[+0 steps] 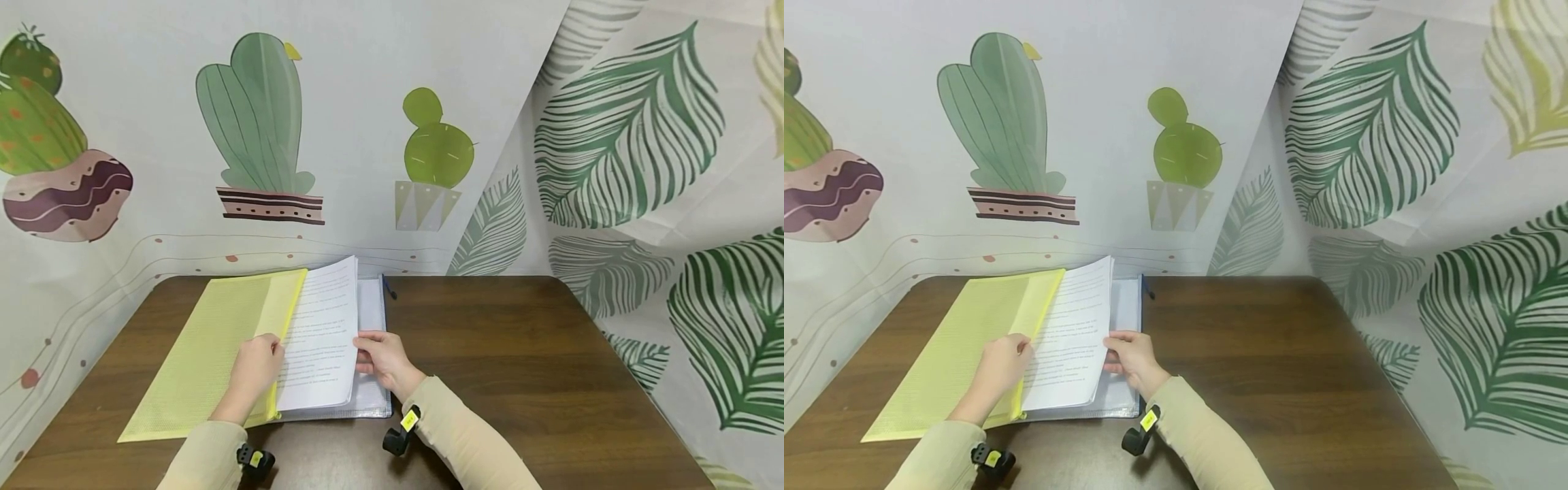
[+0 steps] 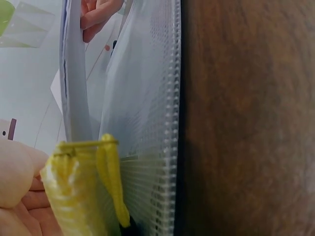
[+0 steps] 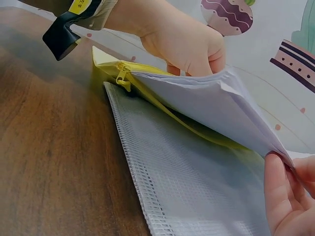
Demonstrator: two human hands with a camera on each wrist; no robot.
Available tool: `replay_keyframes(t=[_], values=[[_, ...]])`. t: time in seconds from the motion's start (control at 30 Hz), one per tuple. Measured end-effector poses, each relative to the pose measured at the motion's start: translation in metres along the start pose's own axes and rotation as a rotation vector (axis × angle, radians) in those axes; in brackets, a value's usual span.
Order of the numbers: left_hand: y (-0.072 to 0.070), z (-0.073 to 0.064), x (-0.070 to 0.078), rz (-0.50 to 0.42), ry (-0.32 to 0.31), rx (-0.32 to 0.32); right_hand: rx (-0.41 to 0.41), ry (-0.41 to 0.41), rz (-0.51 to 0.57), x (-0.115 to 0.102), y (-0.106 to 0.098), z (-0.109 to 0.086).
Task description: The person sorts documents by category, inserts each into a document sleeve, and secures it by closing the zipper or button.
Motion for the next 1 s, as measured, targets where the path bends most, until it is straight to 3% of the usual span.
replay_keyframes(t=[0.27,1.0], values=[[0.0,0.0,0.006,-0.006,0.024,0.014,-0.03,-0.016,0.007,-0.002,0.005,-0.002],[0.001,0.0,0.014,-0.021,0.048,0.04,-0.004,0.0,-0.018,0.001,0.011,0.0]])
Point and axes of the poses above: each hand's wrist, its own z-axis towards the middle knuckle, its own y-axis out of the palm, x = y × z, the point moved 5 cm from there along z, towards the middle knuckle
